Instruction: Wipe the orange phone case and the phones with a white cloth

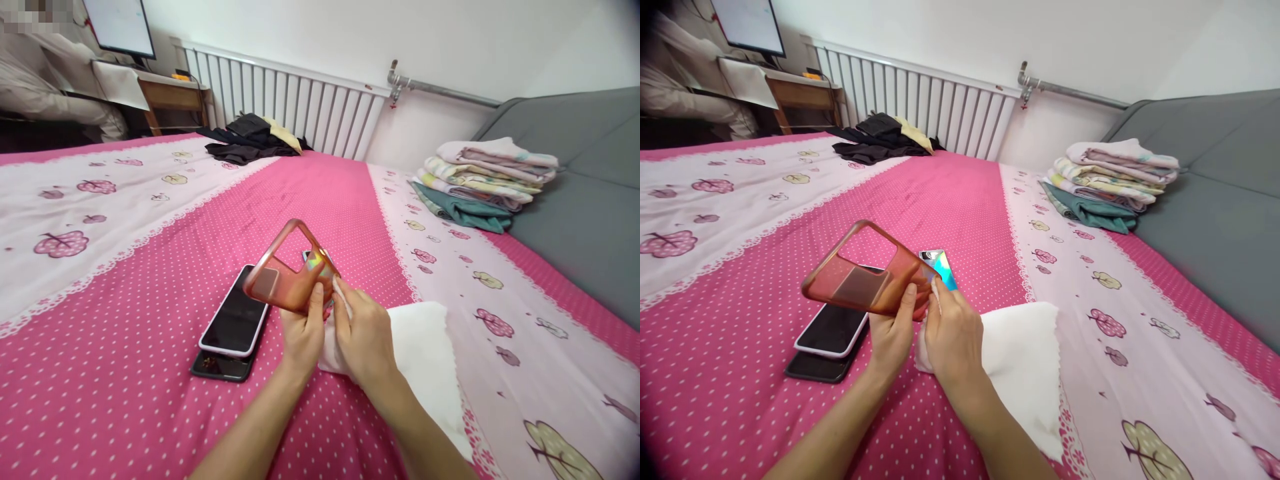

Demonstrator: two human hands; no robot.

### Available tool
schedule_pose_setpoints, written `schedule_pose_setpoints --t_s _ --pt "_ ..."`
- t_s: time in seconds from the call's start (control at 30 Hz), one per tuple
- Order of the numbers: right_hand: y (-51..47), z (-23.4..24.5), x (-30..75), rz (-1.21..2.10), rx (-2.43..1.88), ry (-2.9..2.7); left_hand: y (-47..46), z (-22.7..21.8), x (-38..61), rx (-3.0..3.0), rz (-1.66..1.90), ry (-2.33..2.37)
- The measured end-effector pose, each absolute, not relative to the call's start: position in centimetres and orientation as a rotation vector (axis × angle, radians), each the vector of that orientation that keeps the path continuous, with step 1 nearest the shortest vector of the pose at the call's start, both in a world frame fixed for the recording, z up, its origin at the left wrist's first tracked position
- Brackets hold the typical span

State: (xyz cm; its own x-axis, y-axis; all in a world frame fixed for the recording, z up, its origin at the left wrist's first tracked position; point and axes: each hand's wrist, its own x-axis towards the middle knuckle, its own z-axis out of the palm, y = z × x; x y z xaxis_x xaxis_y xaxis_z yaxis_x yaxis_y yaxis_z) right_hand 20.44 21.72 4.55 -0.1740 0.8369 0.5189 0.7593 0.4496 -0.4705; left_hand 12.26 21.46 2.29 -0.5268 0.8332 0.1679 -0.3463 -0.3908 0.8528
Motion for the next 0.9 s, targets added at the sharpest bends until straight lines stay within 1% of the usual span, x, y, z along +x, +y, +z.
schedule_pose_setpoints --t_s 0.1,0.17,0.5,0.7,0.9 --pt "21.7 5.3 20.7 0.402 -1.294 -1.903 21.4 2.3 12.3 0.785 1.987 1.014" --pt "21.6 5.7 20.8 0.524 -1.292 -1.856 21.4 2.4 12.3 0.788 1.981 1.013" --pt "21.5 6.3 21.2 0.718 -1.326 -1.793 21.5 2.7 12.0 0.832 2.030 1.042" --pt "21.6 6.1 21.5 0.842 -1.258 -1.744 21.4 3.1 11.8 0.813 2.021 1.092" --pt "21.2 6.1 21.2 1.117 -1.124 -1.805 21.6 3.0 11.2 0.784 2.044 1.129"
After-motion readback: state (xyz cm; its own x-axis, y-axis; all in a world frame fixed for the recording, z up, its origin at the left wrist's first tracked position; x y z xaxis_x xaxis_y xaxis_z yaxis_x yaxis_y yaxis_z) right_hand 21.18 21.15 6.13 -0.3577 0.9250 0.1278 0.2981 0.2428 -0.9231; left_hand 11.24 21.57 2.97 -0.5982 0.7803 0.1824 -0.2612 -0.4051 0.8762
